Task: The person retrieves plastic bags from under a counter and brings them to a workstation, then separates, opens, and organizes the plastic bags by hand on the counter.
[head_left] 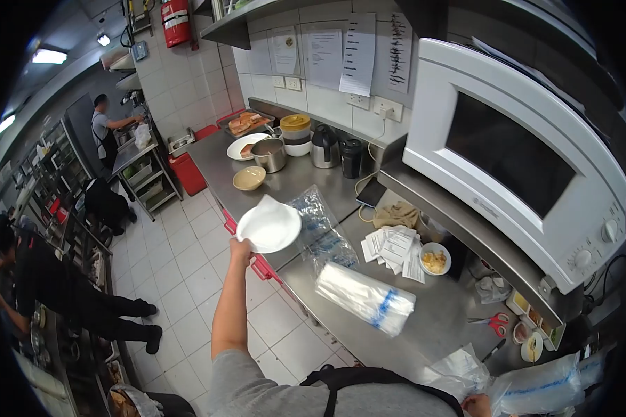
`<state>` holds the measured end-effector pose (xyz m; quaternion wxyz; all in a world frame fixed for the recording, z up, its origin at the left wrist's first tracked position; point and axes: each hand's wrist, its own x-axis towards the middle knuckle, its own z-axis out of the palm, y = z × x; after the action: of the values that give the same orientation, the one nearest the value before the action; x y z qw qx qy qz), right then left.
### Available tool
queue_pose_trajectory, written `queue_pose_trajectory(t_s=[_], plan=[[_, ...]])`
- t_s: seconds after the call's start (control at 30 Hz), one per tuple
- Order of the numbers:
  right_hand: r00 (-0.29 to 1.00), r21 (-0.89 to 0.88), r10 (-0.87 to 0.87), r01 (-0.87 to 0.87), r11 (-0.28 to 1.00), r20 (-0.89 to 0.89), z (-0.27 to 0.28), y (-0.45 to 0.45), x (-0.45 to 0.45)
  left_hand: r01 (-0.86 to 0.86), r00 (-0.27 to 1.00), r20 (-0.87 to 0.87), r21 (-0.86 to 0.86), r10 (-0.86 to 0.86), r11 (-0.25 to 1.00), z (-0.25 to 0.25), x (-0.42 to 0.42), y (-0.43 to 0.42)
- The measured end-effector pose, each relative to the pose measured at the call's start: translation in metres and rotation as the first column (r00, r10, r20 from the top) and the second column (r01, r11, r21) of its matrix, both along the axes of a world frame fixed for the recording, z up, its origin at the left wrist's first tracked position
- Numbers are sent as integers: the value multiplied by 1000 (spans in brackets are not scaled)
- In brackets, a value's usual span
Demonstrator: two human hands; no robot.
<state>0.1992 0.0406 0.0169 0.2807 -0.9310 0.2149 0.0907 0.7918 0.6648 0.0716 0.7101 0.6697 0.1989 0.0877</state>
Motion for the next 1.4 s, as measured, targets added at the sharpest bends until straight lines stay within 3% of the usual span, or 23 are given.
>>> queue_pose_trajectory(t_s=[0.1, 0.2, 0.4, 0.5, 0.6, 0.63, 0.67, 0.73, 0.77, 0.8, 0.87, 0.9, 0.97, 1.0, 1.03, 1.07, 1.1, 1.17, 1.2, 1.23, 1.27, 1.33, 1.4], plan=[[997, -17, -54, 53, 998, -49, 4, 3, 4, -257, 964, -59, 10, 257, 966, -27, 46, 33], [985, -44, -122, 117, 992, -124, 9, 9, 9, -399, 909, -128, 0, 396, 917, -32, 69, 41], [959, -110, -201, 181, 977, -200, 9, 12, 8, -414, 897, -196, -51, 397, 909, -47, 106, 28], [936, -69, -258, 249, 966, -238, 2, 7, 7, -249, 968, -98, -241, 232, 938, -58, 124, 21], [918, -90, -360, 349, 933, -167, -10, 8, -7, -174, 968, -200, -88, 154, 981, -51, 133, 15], [905, -119, -385, 369, 922, -183, 4, 21, 5, -175, 979, -73, 171, 190, 970, -50, 131, 2], [890, -146, -410, 387, 911, -199, 15, 29, 12, -197, 980, 66, 415, 186, 888, -50, 126, -13], [907, -168, -393, 368, 915, -153, 3, 22, 5, -309, 942, 330, 774, 64, 552, -45, 105, -48], [924, -140, -369, 354, 925, -102, -6, 17, 1, -163, 962, 246, 861, -114, 482, -41, 86, -72], [936, -115, -350, 343, 932, -48, -12, 13, -3, -24, 948, 142, 924, -284, 381, -37, 61, -102], [949, -156, -305, 291, 944, -75, -2, 19, 5, 355, 896, -211, 868, -390, 348, -29, -2, -166], [972, -217, -206, 179, 960, -113, 6, 22, 9, 391, 859, -214, 860, -466, 326, -38, -15, -182], [977, 81, -184, 176, 981, 106, 24, 26, 13, 472, 747, -219, 839, -628, 269, -65, -25, -214], [971, 24, -137, 135, 991, 197, 52, 38, 22, 406, 711, -66, 852, -700, 332, -97, 2, -215], [960, -158, -1, 48, 986, 281, 58, 33, 18, 344, 826, -133, 889, -548, 302, -50, -25, -231], [934, -192, 23, 50, 980, 357, 85, 37, 16, 136, 959, -91, 979, -267, 152, -13, -51, -254], [933, -95, -99, 140, 986, 346, 123, 47, 18, -226, 951, 258, 956, -169, 190, -21, -59, -269], [853, -89, -160, 234, 968, 496, 164, 50, 7, -247, 809, 430, 868, -400, 431, 43, -119, -297], [824, -103, -147, 240, 965, 548, 175, 46, -2, 137, 686, 402, 747, -607, 650, 71, -162, -319], [791, -119, -121, 238, 964, 600, 183, 42, -11, 530, 501, 441, 524, -745, 667, 93, -216, -346], [768, -91, -128, 236, 968, 628, 192, 42, -18, 609, 342, 427, 578, -837, 543, 106, -267, -371], [724, -40, -123, 204, 978, 679, 209, 43, -32, 616, -183, 376, 764, -908, 192, 155, -372, -417], [692, 2, -113, 160, 987, 713, 225, 45, -47, 615, -345, 310, 788, -886, 36, 165, -445, -457]])
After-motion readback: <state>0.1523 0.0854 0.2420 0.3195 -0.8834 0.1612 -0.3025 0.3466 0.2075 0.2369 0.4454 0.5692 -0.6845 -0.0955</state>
